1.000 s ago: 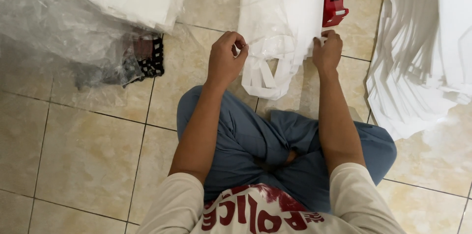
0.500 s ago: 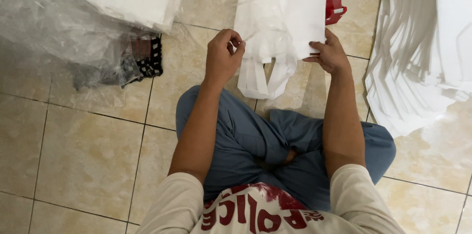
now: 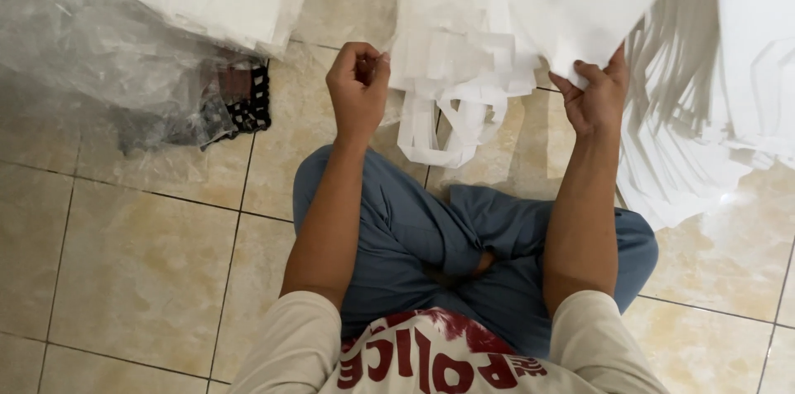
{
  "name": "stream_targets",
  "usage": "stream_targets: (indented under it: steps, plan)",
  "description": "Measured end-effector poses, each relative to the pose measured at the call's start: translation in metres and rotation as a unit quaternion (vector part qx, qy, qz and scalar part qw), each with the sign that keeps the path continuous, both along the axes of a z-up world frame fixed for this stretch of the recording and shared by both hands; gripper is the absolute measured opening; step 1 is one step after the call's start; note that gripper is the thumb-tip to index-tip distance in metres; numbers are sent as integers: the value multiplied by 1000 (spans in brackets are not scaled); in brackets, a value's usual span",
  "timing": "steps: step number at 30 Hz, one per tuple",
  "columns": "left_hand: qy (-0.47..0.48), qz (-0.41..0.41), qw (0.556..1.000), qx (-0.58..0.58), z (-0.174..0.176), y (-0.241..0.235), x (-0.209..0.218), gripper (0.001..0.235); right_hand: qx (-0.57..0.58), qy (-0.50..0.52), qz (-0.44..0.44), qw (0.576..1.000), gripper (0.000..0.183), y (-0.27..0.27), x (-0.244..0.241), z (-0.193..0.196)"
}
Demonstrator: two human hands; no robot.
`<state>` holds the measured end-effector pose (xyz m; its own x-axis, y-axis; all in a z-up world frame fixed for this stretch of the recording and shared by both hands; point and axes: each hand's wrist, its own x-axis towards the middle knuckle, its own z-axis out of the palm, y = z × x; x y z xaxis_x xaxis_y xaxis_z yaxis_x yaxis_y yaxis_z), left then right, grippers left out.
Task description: Packing white plastic shopping bags into clear plastic sleeves while sitting on the floor.
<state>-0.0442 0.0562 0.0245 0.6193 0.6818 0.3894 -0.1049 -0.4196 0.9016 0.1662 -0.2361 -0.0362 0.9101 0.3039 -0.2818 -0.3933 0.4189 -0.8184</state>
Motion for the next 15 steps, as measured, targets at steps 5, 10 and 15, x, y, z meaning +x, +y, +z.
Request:
stream_targets:
  steps: [5, 10, 15]
  plan:
    - [-30, 19, 999, -21, 4, 0, 1, 9, 102, 24, -144, 984, 72, 5, -18, 31]
    - [-26, 16, 999, -31, -6, -1, 4, 8, 174, 63, -192, 964, 71, 5, -20, 21]
    - [-31, 18, 999, -27, -2, -4, 18, 8, 191, 100, -155, 964, 66, 30, -67, 48]
